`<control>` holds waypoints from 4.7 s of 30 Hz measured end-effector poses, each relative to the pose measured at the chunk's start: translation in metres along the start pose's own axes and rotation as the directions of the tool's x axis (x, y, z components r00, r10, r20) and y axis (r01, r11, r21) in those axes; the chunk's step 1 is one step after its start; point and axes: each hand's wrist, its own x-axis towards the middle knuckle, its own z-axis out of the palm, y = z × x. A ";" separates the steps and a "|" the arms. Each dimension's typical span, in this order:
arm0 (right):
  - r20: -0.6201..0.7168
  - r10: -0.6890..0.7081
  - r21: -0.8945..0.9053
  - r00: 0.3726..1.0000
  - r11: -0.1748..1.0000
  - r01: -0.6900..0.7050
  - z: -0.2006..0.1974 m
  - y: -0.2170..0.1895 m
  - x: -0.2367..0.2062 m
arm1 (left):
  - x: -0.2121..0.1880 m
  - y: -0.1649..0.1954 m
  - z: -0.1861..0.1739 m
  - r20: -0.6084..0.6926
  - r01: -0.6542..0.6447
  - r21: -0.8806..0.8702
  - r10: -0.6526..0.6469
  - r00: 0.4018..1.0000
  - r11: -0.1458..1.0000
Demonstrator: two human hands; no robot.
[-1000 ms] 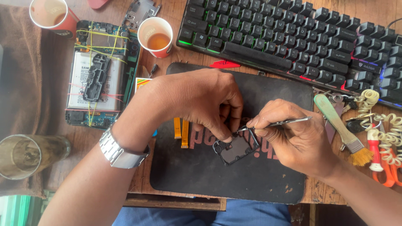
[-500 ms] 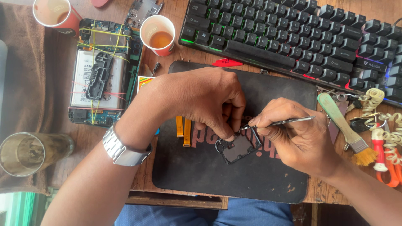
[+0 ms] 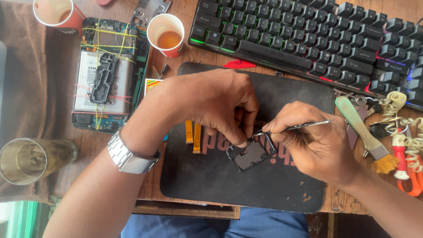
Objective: The person works on a disassembled mobile phone, using tweezers to remove small components from a black plastic frame and a brush to clean the frame. The person then places a small blue component onto the frame.
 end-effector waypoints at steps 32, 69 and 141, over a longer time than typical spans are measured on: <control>-0.009 0.012 -0.003 1.000 1.000 -0.012 0.001 0.000 0.000 | 0.000 0.000 0.000 0.008 0.011 -0.009 -0.011 1.000 1.000; -0.020 0.025 0.006 0.999 1.000 -0.025 -0.001 0.002 -0.003 | 0.001 0.000 0.001 0.008 0.013 0.000 -0.013 1.000 1.000; -0.007 0.054 0.055 0.999 0.997 -0.054 -0.001 0.005 -0.005 | 0.001 -0.004 0.003 0.006 -0.019 0.007 0.019 1.000 1.000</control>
